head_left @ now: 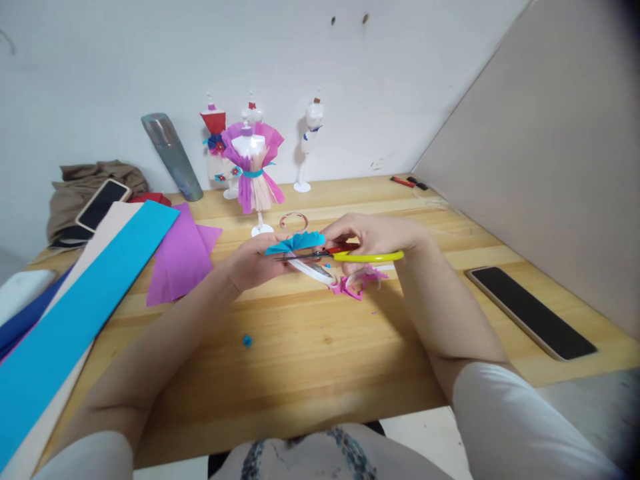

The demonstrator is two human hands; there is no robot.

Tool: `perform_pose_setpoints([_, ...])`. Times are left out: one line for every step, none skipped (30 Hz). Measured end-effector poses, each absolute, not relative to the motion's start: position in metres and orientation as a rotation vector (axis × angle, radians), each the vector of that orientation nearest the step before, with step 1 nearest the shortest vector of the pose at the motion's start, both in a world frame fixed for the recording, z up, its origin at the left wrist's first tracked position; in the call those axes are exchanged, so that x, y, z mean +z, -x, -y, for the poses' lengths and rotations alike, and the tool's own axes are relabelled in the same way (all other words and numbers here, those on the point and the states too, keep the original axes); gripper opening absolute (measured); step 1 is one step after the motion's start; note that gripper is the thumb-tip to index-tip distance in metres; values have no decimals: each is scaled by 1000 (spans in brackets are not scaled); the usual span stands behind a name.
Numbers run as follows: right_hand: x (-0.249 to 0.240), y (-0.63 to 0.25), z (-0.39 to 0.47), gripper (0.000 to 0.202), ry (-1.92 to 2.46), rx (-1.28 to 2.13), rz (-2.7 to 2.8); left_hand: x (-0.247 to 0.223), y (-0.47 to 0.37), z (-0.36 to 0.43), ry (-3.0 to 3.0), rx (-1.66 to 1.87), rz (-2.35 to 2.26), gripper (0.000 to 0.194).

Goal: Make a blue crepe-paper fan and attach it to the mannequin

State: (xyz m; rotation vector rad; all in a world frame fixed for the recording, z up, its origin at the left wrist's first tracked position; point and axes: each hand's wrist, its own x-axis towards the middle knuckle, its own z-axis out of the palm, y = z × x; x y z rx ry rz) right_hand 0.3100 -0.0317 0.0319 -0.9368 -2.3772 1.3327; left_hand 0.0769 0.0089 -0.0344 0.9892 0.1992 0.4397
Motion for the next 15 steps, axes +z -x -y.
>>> perform_pose_setpoints([32, -310, 32, 24, 937, 1323, 2382, -34, -77, -9, -990, 451, -200, 27])
perform_pose_setpoints([32, -310, 32, 22, 937, 1313, 2384, -34, -76, -9, -992, 459, -205, 27])
perform_pose_setpoints([32, -309, 33, 21, 935, 1308, 2384, -34, -76, -10, -995, 460, -213, 28])
perform_pose_setpoints([32, -309, 33, 19, 933, 1304, 2380, -34, -75, -10, -997, 455, -221, 29])
perform_pose_setpoints([32, -308, 33, 19, 934, 1302, 2374, -34, -75, -10, -997, 449, -226, 29])
perform_pose_setpoints([32, -308, 34, 19, 931, 1310, 2369, -34, -75, -9, -994, 447, -229, 29])
perform_pose_setpoints([32, -307, 33, 19, 927, 1328, 2368, -33, -75, -9, -993, 444, -226, 30])
perform_pose_setpoints([32, -307, 33, 20, 926, 1349, 2366, -33, -76, -9, -991, 438, -222, 30])
perform_pose_setpoints([32, -307, 32, 21, 925, 1370, 2364, -34, -76, -9, -984, 433, -221, 30])
perform_pose_setpoints([32, -307, 31, 23, 919, 1385, 2362, -35, -76, -9, -970, 429, -226, 31])
perform_pose_setpoints([31, -307, 31, 25, 914, 1392, 2361, -36, -77, -9, -953, 426, -237, 32])
perform_pose_setpoints([31, -307, 30, 28, 905, 1392, 2362, -37, -77, -10, -932, 429, -253, 31])
perform_pose_setpoints([30, -308, 30, 31, 896, 1385, 2363, -39, -77, -10, -910, 444, -270, 30])
perform_pose_setpoints([30, -309, 30, 32, 895, 1376, 2364, -41, -77, -11, -889, 480, -286, 29])
perform_pose_setpoints([29, -310, 30, 33, 903, 1366, 2366, -42, -77, -12, -869, 529, -297, 27])
